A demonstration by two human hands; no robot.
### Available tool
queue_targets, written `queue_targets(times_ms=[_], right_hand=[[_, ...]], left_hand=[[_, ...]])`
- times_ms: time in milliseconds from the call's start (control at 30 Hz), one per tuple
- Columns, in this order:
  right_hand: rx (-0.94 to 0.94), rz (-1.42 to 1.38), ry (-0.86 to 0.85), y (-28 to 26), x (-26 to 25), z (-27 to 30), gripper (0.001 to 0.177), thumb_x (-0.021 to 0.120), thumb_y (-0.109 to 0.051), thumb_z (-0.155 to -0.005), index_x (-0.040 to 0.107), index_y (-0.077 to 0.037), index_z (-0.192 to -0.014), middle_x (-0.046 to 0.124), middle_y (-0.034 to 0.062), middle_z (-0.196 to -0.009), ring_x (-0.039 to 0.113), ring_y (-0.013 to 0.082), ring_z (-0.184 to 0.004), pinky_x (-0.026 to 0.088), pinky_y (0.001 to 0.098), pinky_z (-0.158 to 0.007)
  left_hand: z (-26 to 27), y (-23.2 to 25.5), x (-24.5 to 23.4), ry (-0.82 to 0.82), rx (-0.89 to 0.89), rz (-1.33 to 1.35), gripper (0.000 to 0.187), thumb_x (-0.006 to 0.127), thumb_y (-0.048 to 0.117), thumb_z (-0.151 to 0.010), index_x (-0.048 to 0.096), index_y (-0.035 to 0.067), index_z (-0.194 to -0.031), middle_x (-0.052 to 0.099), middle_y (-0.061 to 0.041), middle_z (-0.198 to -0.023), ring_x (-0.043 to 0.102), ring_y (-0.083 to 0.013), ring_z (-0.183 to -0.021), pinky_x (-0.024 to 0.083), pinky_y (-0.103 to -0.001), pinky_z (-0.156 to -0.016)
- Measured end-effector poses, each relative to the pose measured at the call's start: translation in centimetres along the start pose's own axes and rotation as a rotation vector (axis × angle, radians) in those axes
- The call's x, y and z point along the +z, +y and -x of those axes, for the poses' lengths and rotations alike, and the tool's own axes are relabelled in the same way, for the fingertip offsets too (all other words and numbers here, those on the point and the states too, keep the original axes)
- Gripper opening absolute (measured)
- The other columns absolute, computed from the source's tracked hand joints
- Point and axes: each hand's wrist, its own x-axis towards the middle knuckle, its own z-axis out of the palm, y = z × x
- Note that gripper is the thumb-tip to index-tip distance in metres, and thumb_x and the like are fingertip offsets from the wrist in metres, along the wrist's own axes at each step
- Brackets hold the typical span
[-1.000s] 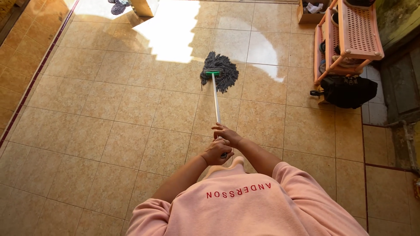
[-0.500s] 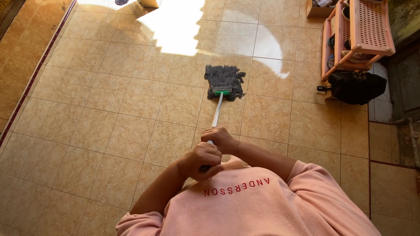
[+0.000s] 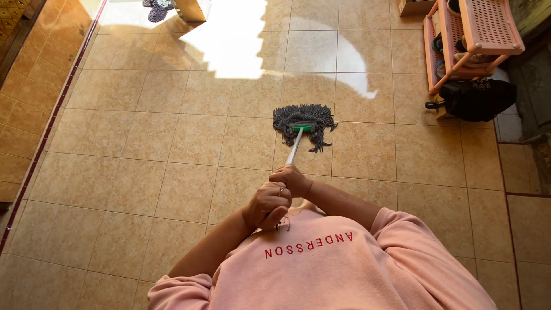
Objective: The person mops a tiled floor using a mop with a grey head, moving the mop head back and forth across the wet surface.
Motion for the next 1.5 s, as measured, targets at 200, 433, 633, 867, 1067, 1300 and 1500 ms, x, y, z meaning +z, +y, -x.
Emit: queue_targets(times_ms=[200,433,633,867,1067,1300,1500], right_hand=[[0.207,0.216,-0.089,7.4,6.8,1.8,0.015,0.076,-0.017,-0.072,0.071,-0.011,-0.084,0.07,0.0064,-0.097,0.062,0.0299,-0.101,0.051,0.0412,-0.088],[0.275,0.249,-0.102,7.5,13.3,3.3,0.02,0.076,-0.018,-0.077,0.074,-0.013,-0.096,0.073,0.0051,-0.119,0.053,0.0302,-0.133,0.043,0.0407,-0.107],[0.228,0.161,-0.019,-2.8,14.7,-0.4,0.013,0.076,-0.017,-0.072,0.067,-0.008,-0.076,0.068,0.0065,-0.081,0.065,0.027,-0.09,0.052,0.0385,-0.089],[-0.035,-0.237,-0.168,-15.3,14.5,-4.3,0.016,0.072,-0.016,-0.07,0.06,-0.008,-0.064,0.057,0.0056,-0.057,0.059,0.0241,-0.053,0.046,0.0355,-0.054],[-0.119,-0.301,-0.172,-15.9,14.3,-5.2,0.029,0.076,-0.015,-0.061,0.05,-0.003,-0.058,0.047,0.0096,-0.052,0.052,0.0271,-0.048,0.041,0.0378,-0.051],[-0.153,-0.226,-0.114,-12.2,15.5,-4.7,0.022,0.071,-0.014,-0.068,0.051,-0.006,-0.06,0.051,0.0063,-0.056,0.053,0.028,-0.052,0.046,0.0375,-0.059],[0.102,0.067,-0.094,-4.4,15.8,-2.4,0.031,0.077,-0.024,-0.089,0.061,-0.008,-0.068,0.065,0.0054,-0.072,0.064,0.0249,-0.075,0.053,0.0377,-0.072]], left_hand=[[10.5,-6.1,0.0,-0.08,-0.265,-0.248,0.028,0.063,0.011,-0.092,0.056,0.007,-0.066,0.056,-0.009,-0.071,0.054,-0.0294,-0.068,0.045,-0.041,-0.067],[16.2,-4.2,-0.8,-0.148,-0.279,-0.208,0.023,0.064,0.012,-0.091,0.063,0.009,-0.068,0.056,-0.007,-0.073,0.054,-0.0279,-0.075,0.047,-0.041,-0.073],[14.6,4.1,-4.6,-0.196,-0.224,-0.04,0.032,0.06,0.01,-0.094,0.055,0.007,-0.063,0.049,-0.007,-0.063,0.045,-0.025,-0.061,0.04,-0.04,-0.063],[10.6,15.3,-9.0,-0.44,0.047,0.184,0.048,0.065,0.023,-0.104,0.046,0.01,-0.061,0.043,-0.002,-0.059,0.043,-0.0195,-0.053,0.039,-0.036,-0.055],[9.5,15.8,-9.4,-0.445,0.088,0.254,0.046,0.065,0.027,-0.108,0.049,0.01,-0.069,0.046,-0.002,-0.066,0.047,-0.0208,-0.059,0.041,-0.036,-0.059],[11.7,12.9,-8.6,-0.317,0.079,0.169,0.05,0.064,0.023,-0.103,0.046,0.01,-0.059,0.045,-0.003,-0.059,0.042,-0.0204,-0.052,0.039,-0.038,-0.055],[16.2,4.4,-4.4,-0.121,-0.087,-0.046,0.041,0.064,0.019,-0.099,0.054,0.011,-0.059,0.051,-0.003,-0.061,0.046,-0.0206,-0.053,0.038,-0.038,-0.058]])
